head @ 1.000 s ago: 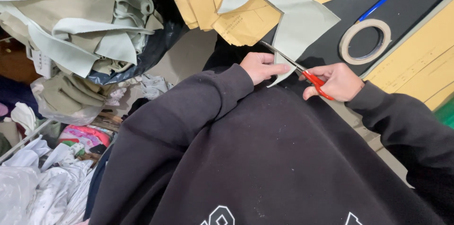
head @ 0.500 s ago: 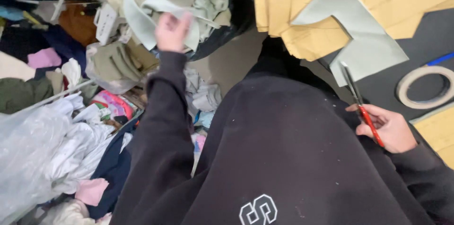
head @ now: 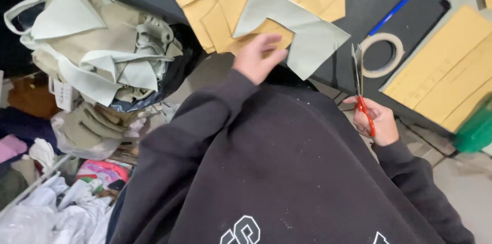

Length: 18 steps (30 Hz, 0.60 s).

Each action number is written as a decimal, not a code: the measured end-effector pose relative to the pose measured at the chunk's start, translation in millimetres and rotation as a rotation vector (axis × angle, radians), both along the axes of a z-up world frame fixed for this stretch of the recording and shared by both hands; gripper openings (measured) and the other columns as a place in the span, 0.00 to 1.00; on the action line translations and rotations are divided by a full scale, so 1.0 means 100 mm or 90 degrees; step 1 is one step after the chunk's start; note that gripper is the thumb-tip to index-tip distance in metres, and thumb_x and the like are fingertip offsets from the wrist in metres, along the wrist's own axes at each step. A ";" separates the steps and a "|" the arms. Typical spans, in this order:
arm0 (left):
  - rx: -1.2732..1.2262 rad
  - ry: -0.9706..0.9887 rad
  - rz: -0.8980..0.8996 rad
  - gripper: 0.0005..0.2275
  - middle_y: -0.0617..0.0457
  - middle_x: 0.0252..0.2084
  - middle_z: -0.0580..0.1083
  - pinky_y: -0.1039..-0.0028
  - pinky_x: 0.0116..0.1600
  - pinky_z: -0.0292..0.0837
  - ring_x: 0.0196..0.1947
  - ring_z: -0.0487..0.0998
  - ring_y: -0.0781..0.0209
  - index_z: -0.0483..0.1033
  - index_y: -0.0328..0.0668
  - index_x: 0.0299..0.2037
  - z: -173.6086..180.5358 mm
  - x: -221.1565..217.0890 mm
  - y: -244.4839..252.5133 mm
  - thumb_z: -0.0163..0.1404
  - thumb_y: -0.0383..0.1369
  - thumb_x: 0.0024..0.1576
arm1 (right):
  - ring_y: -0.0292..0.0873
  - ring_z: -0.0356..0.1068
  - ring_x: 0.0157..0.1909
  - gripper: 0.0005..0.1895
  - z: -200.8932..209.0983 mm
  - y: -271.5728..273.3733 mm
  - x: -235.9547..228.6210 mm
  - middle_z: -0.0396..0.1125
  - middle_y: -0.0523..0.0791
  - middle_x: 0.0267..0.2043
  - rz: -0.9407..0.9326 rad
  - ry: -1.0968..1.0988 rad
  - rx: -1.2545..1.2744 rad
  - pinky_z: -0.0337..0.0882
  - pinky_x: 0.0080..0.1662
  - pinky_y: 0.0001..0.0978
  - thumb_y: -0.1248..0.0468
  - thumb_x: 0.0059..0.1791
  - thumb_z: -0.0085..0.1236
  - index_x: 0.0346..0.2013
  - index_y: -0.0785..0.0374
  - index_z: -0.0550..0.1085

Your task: The person organizes paper patterns on a worktable, then uses a hot knife to cut a piece of light-colored fabric. They subsequently use scissors to trim the edges of the cut fabric piece and another larger piece of fabric.

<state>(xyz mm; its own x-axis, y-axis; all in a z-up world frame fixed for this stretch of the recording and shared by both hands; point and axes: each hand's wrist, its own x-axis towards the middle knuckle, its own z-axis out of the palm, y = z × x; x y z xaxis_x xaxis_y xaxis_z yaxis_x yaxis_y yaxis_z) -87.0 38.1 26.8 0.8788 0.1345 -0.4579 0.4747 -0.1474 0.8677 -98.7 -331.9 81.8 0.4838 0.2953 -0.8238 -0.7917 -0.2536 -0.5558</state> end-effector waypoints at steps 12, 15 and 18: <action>0.046 0.215 -0.133 0.25 0.47 0.47 0.81 0.71 0.51 0.79 0.45 0.84 0.61 0.73 0.32 0.54 -0.15 0.33 -0.56 0.63 0.40 0.50 | 0.26 0.62 0.37 0.19 -0.60 -0.06 -0.51 0.67 0.36 0.40 -0.012 0.026 0.007 0.64 0.42 0.18 0.71 0.48 0.60 0.54 0.68 0.77; -0.035 0.237 -0.112 0.25 0.46 0.46 0.81 0.71 0.51 0.80 0.45 0.84 0.61 0.73 0.30 0.54 -0.21 0.35 -0.68 0.64 0.38 0.50 | 0.25 0.62 0.36 0.19 -0.65 0.02 -0.50 0.67 0.36 0.39 -0.026 0.030 0.038 0.64 0.41 0.18 0.71 0.47 0.60 0.54 0.68 0.76; -0.070 0.209 -0.098 0.24 0.45 0.45 0.81 0.71 0.50 0.80 0.44 0.84 0.59 0.74 0.29 0.54 -0.21 0.41 -0.82 0.63 0.36 0.51 | 0.26 0.59 0.34 0.21 -0.67 0.01 -0.53 0.65 0.35 0.37 -0.039 0.032 0.063 0.61 0.39 0.18 0.68 0.48 0.62 0.55 0.68 0.76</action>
